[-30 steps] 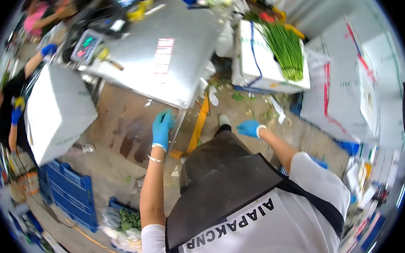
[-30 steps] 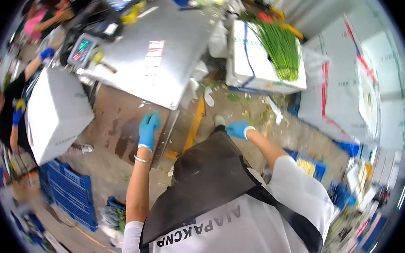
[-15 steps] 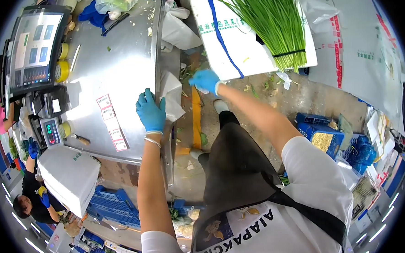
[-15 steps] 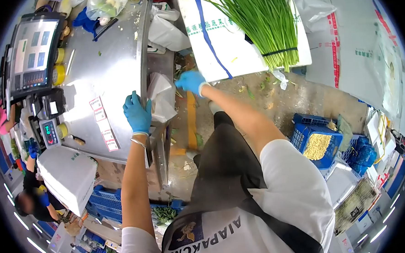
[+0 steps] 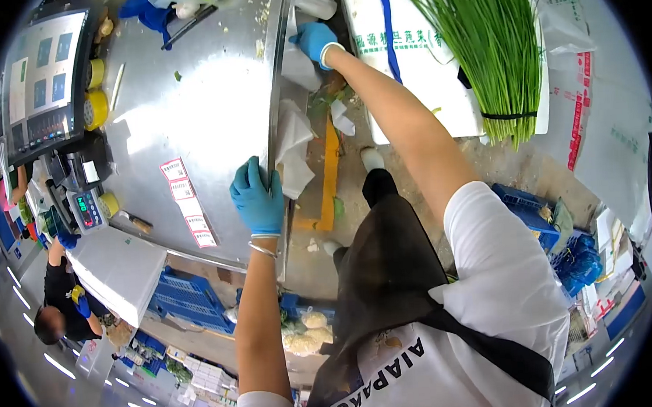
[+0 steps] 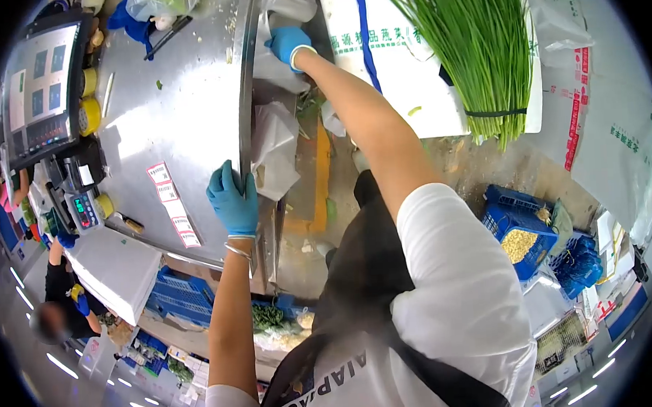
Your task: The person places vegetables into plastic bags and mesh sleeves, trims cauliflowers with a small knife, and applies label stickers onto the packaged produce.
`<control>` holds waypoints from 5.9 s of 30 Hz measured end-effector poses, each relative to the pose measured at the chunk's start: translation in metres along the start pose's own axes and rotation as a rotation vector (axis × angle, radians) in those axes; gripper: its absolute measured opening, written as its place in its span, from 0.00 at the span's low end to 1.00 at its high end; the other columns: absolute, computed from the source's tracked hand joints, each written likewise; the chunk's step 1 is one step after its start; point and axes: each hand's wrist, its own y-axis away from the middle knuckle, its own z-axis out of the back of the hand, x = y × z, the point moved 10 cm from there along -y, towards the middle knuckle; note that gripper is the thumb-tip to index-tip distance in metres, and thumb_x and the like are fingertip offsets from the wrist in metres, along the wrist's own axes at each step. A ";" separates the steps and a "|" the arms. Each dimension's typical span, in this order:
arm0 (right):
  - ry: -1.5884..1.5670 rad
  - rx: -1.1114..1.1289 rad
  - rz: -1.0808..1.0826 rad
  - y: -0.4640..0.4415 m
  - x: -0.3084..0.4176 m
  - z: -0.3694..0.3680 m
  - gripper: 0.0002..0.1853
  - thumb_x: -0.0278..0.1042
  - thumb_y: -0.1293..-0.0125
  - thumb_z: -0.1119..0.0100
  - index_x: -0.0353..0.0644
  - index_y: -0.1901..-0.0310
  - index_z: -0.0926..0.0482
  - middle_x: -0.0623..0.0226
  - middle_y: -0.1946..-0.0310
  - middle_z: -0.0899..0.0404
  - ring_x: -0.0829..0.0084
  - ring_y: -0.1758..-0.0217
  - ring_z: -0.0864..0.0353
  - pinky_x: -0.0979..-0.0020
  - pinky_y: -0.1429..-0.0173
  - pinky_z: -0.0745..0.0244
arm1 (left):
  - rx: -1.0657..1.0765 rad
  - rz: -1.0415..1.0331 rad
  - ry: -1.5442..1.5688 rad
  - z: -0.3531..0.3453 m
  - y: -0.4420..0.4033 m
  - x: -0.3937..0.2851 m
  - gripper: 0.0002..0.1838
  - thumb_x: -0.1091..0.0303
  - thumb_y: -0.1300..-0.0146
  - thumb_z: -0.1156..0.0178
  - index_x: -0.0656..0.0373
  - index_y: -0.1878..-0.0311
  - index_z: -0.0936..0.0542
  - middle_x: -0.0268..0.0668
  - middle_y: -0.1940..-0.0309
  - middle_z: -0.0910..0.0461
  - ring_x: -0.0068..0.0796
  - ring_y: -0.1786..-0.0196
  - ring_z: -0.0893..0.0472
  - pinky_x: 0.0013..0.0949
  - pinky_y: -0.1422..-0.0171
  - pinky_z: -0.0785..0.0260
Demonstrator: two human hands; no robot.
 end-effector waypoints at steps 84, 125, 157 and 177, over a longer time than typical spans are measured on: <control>-0.673 -0.151 0.064 0.723 -0.046 0.352 0.15 0.42 0.35 0.41 0.36 0.64 0.19 0.59 0.70 0.21 0.73 0.67 0.25 0.66 0.57 0.29 | 0.249 -0.352 0.551 0.035 0.297 -0.372 0.24 0.69 0.47 0.38 0.67 0.46 0.24 0.55 0.53 0.22 0.52 0.49 0.23 0.44 0.43 0.32; 1.174 -0.767 -0.458 0.706 -0.499 1.108 0.31 0.49 0.43 0.34 0.55 0.37 0.28 0.59 0.36 0.31 0.55 0.42 0.24 0.54 0.39 0.28 | 0.710 0.449 1.195 -0.096 0.187 -0.668 0.19 0.67 0.33 0.42 0.67 0.42 0.25 0.37 0.54 0.20 0.28 0.57 0.20 0.30 0.52 0.27; 0.293 -0.710 -0.102 0.601 -0.510 1.011 0.21 0.33 0.54 0.32 0.55 0.54 0.17 0.55 0.53 0.34 0.54 0.48 0.28 0.61 0.42 0.28 | 0.643 0.613 1.118 -0.111 0.229 -0.632 0.17 0.66 0.32 0.42 0.65 0.45 0.23 0.37 0.56 0.18 0.28 0.60 0.19 0.31 0.56 0.25; -1.635 -0.733 0.781 0.708 -0.488 1.027 0.21 0.33 0.28 0.51 0.37 0.35 0.32 0.61 0.41 0.24 0.68 0.42 0.23 0.66 0.38 0.26 | 0.619 0.402 1.356 -0.081 0.187 -0.702 0.18 0.67 0.31 0.45 0.65 0.41 0.26 0.38 0.50 0.21 0.29 0.52 0.21 0.31 0.48 0.27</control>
